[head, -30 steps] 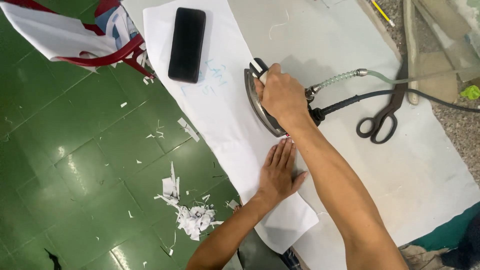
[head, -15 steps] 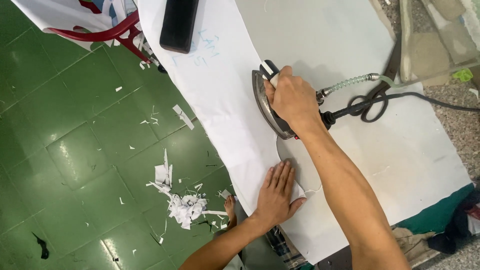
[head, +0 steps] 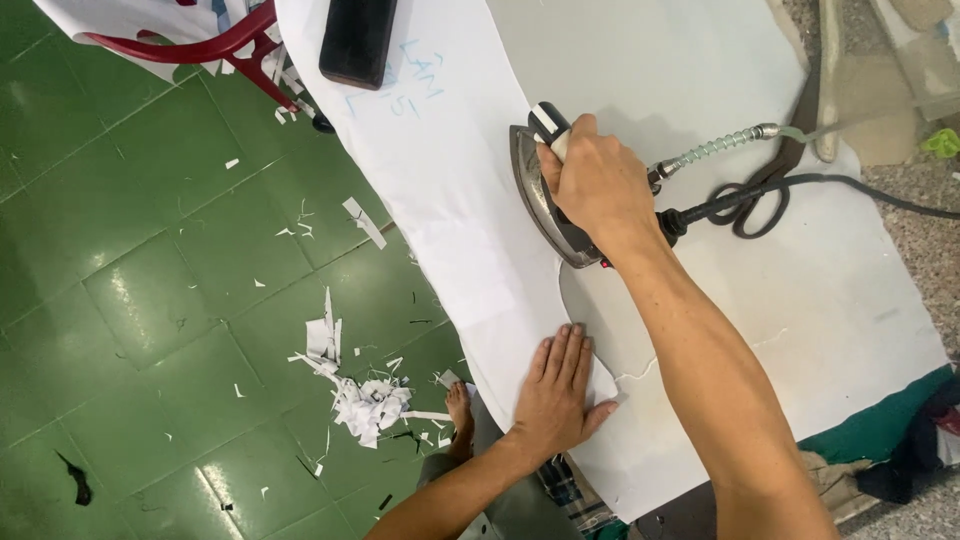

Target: Ironing and trimming a white fabric garment piece on a workshop table.

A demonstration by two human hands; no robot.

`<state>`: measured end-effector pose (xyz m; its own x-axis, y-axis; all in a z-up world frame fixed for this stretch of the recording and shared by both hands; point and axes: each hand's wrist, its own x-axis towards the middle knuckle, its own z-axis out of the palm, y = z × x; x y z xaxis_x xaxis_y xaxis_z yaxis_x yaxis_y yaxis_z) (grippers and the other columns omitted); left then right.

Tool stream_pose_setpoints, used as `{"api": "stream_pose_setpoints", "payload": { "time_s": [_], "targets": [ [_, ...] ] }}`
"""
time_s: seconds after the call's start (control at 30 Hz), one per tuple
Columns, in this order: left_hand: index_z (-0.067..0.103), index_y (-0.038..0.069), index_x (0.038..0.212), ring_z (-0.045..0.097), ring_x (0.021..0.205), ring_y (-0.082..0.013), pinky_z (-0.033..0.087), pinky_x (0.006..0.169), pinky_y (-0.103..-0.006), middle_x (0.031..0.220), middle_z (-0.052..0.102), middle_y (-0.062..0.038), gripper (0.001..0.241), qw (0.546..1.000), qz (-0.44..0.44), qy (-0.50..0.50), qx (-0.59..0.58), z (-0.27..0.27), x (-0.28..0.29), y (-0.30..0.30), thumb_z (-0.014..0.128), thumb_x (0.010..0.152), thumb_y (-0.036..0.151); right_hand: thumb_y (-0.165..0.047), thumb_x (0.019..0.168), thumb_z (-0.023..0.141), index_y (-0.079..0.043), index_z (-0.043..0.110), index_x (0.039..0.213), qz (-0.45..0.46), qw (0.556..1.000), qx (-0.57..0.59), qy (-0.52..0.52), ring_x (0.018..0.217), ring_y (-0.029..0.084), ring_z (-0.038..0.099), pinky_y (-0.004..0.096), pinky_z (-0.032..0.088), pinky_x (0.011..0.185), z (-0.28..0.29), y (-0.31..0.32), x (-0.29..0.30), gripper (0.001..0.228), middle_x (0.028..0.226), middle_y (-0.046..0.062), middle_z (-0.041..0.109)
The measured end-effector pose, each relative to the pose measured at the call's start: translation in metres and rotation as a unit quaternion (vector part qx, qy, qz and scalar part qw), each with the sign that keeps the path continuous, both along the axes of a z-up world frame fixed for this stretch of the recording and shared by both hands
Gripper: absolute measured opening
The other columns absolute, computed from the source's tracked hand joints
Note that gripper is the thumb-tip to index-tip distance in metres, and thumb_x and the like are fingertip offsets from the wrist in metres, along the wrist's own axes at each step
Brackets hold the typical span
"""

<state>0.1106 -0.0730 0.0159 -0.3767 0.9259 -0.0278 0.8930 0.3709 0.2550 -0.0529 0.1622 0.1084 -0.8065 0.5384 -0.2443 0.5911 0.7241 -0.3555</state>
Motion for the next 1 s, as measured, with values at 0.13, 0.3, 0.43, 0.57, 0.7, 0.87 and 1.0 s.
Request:
{"api": "stream_pose_setpoints", "payload": {
  "time_s": [0.13, 0.3, 0.43, 0.57, 0.7, 0.87, 1.0],
  "targets": [
    [0.041, -0.001, 0.155, 0.028, 0.155, -0.0355, 0.018, 0.128, -0.0481, 0.165, 0.034, -0.02, 0.086, 1.0, 0.003, -0.001, -0.003, 0.001, 0.0, 0.0, 0.021, 0.103, 0.064, -0.045, 0.113, 0.05, 0.001, 0.045, 0.101, -0.005, 1.0, 0.009, 0.001, 0.056, 0.044, 0.062, 0.055, 0.049, 0.045, 0.001, 0.0, -0.001, 0.047, 0.067, 0.016, 0.064],
    [0.043, -0.013, 0.15, 0.029, 0.151, -0.046, 0.018, 0.125, -0.0554, 0.16, 0.037, -0.032, 0.078, 0.98, -0.012, -0.165, 0.115, 0.007, -0.013, -0.005, 0.034, 0.107, 0.052, -0.046, 0.113, 0.05, 0.0, 0.045, 0.097, 0.011, 0.999, 0.033, 0.01, 0.047, 0.043, 0.057, 0.053, 0.045, 0.04, -0.002, 0.0, 0.001, 0.049, 0.061, 0.015, 0.06],
    [0.046, -0.004, 0.149, 0.034, 0.149, -0.0465, 0.023, 0.121, -0.0612, 0.159, 0.04, -0.028, 0.08, 0.973, 0.002, -0.099, 0.208, -0.013, -0.109, 0.004, 0.06, 0.095, 0.052, -0.041, 0.106, 0.051, 0.002, 0.055, 0.103, -0.008, 1.0, -0.006, -0.027, 0.074, 0.046, 0.074, 0.054, 0.062, 0.06, 0.041, -0.009, -0.006, 0.043, 0.077, 0.029, 0.069],
    [0.041, -0.007, 0.152, 0.028, 0.149, -0.0526, 0.024, 0.121, -0.0648, 0.161, 0.031, -0.034, 0.078, 0.972, 0.096, 0.033, 0.214, 0.013, -0.258, 0.029, 0.066, 0.095, 0.041, -0.038, 0.105, 0.049, 0.003, 0.056, 0.104, -0.008, 0.997, -0.046, -0.061, 0.078, 0.047, 0.075, 0.056, 0.062, 0.065, 0.056, -0.008, -0.009, 0.041, 0.081, 0.03, 0.071],
    [0.04, -0.013, 0.151, 0.025, 0.151, -0.0508, 0.016, 0.123, -0.0603, 0.161, 0.03, -0.035, 0.079, 0.962, 0.143, 0.131, 0.19, 0.023, -0.367, 0.052, 0.069, 0.1, 0.04, -0.037, 0.104, 0.051, 0.0, 0.055, 0.103, -0.014, 0.996, -0.051, -0.069, 0.076, 0.045, 0.075, 0.053, 0.062, 0.065, 0.057, -0.009, -0.007, 0.037, 0.079, 0.027, 0.071],
    [0.039, -0.012, 0.153, 0.02, 0.153, -0.0478, 0.008, 0.123, -0.0581, 0.161, 0.03, -0.034, 0.083, 0.967, 0.148, 0.146, 0.147, 0.002, -0.443, 0.073, 0.065, 0.103, 0.049, -0.038, 0.105, 0.051, 0.001, 0.056, 0.105, -0.027, 0.995, -0.06, -0.077, 0.08, 0.046, 0.075, 0.055, 0.061, 0.07, 0.069, -0.01, -0.011, 0.04, 0.084, 0.029, 0.072],
    [0.038, -0.01, 0.155, 0.02, 0.153, -0.0471, 0.01, 0.123, -0.0604, 0.162, 0.029, -0.033, 0.092, 0.977, 0.139, 0.127, 0.097, -0.003, -0.489, 0.09, 0.062, 0.099, 0.059, -0.043, 0.104, 0.051, 0.001, 0.056, 0.109, -0.046, 0.991, -0.07, -0.104, 0.088, 0.047, 0.075, 0.056, 0.061, 0.079, 0.071, -0.008, -0.02, 0.045, 0.091, 0.03, 0.073]
  ]
}}
